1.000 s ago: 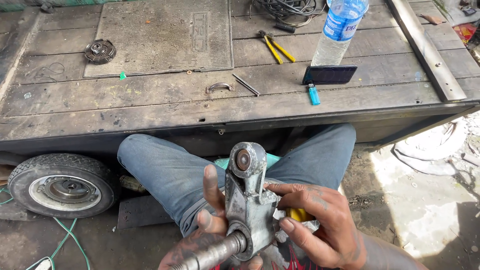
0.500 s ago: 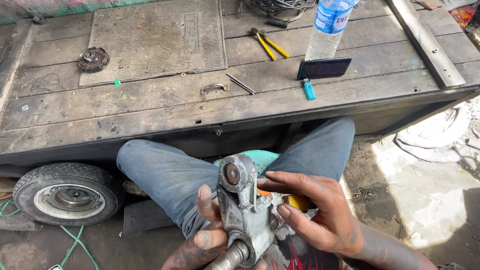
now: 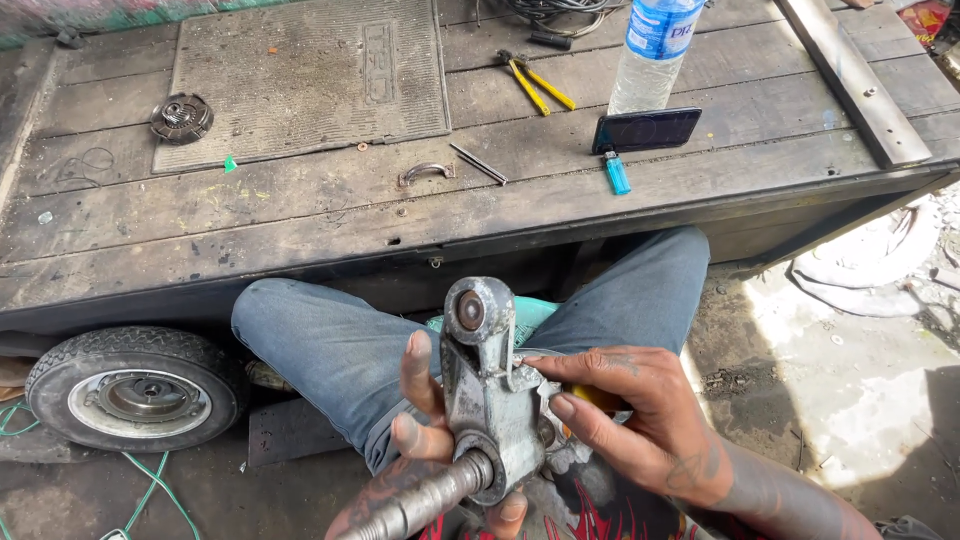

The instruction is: The person cleans a metal mechanical part using a yellow utility knife and a wire brush. They scrape the surface of the part and then scrub it with the brush while sitting on a low stool.

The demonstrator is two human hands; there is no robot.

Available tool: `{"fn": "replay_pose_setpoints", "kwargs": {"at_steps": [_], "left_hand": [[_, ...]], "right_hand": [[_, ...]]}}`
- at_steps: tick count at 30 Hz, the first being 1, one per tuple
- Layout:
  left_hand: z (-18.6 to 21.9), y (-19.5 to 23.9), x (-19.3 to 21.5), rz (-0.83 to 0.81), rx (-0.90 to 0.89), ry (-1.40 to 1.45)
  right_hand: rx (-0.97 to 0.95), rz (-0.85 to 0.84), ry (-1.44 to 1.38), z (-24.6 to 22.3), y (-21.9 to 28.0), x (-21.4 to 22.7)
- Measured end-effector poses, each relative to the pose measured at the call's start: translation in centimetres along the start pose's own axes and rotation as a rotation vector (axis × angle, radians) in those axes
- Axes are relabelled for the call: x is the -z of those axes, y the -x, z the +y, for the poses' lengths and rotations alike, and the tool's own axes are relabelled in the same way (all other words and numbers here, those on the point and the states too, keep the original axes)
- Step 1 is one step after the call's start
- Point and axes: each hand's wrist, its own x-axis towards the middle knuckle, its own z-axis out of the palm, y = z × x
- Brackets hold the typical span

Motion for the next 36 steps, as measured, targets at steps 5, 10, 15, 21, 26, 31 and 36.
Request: {"fn": "replay_pose_setpoints", "kwargs": {"at_steps": [5,10,15,21,26,31,36], "left_hand": [[-0.6,0.9,0.4,-0.009,-0.030,-0.038],[-2.5,0.8,3.0,-0.011,-0.054,-0.075],[-0.7,-0.1,1.5,0.055,0.028,0.040],[-0.4,-1.0,2.4,0.014,0.430,0.335],[-0.9,-1.0,2.6,-0.117,0.461,0.317],[0.3,-1.1,2.8,-0.059,0.636,0.494],[-1.4,-2.9,3.7,-0.238,0.580,0.515]], "right_hand": [[-0.027,0.028,0.049,0.8,0.2,-0.1],[-0.074,0.024,0.121,1.1,0.2,0.0],[-0.037,-0.010,0.101,0.9,0.6,0.5],[-0.155,0.029,0.029,1.0,0.3,0.5],[-0.247,0.057,-0.069,1.9,0.1,0.3],[-0.305,0.033,-0.157,2.0,0.3,1.0],[-0.276,-0.045,-0.112,1.0,0.9,0.9]]}}
